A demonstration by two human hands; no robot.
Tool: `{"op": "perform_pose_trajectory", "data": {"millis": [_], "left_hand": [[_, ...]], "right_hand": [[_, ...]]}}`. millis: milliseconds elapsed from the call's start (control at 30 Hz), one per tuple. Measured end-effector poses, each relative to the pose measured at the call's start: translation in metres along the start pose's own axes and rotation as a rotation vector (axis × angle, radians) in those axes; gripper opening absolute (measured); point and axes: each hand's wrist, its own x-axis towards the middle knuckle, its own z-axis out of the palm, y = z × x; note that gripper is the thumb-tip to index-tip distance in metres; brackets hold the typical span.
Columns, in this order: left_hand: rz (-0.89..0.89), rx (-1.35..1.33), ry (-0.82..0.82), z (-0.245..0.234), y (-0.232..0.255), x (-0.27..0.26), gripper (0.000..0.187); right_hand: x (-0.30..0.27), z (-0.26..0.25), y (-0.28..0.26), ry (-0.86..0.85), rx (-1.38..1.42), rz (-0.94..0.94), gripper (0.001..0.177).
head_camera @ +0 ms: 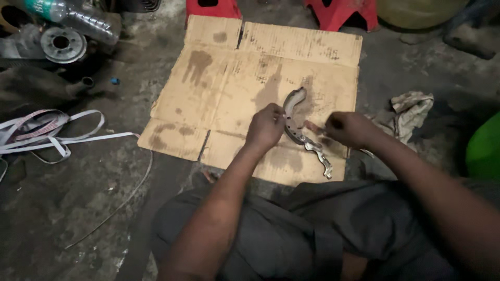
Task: The person sits on the floor and scrubs a curved metal part with a cloth. They then pick up a second, smaller metal part and scrub it as well. The person places both parts on a piece of cardboard on the floor.
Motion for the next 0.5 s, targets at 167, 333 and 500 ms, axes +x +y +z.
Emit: {"op": "perform_pose_trajectory", "data": {"millis": [167, 333, 500], "left_hand": [[-0.045, 0.227, -0.206, 0.009, 0.012, -0.021, 0.048], [-0.185, 0.296, -0.332, 0.001, 0.031, -0.033, 0.066], [-0.178, 0.288, -0.281, 0.005, 0.025, -0.025, 0.067]], "right_hand": [[0.021, 0.035, 0.007, 0.093, -0.125, -0.184, 0.039], [0.036, 0.045, 0.004, 0.228, -0.202, -0.183, 0.032], [0.044, 0.029, 0.004, 0.168, -0.130, -0.067, 0.029]]}}
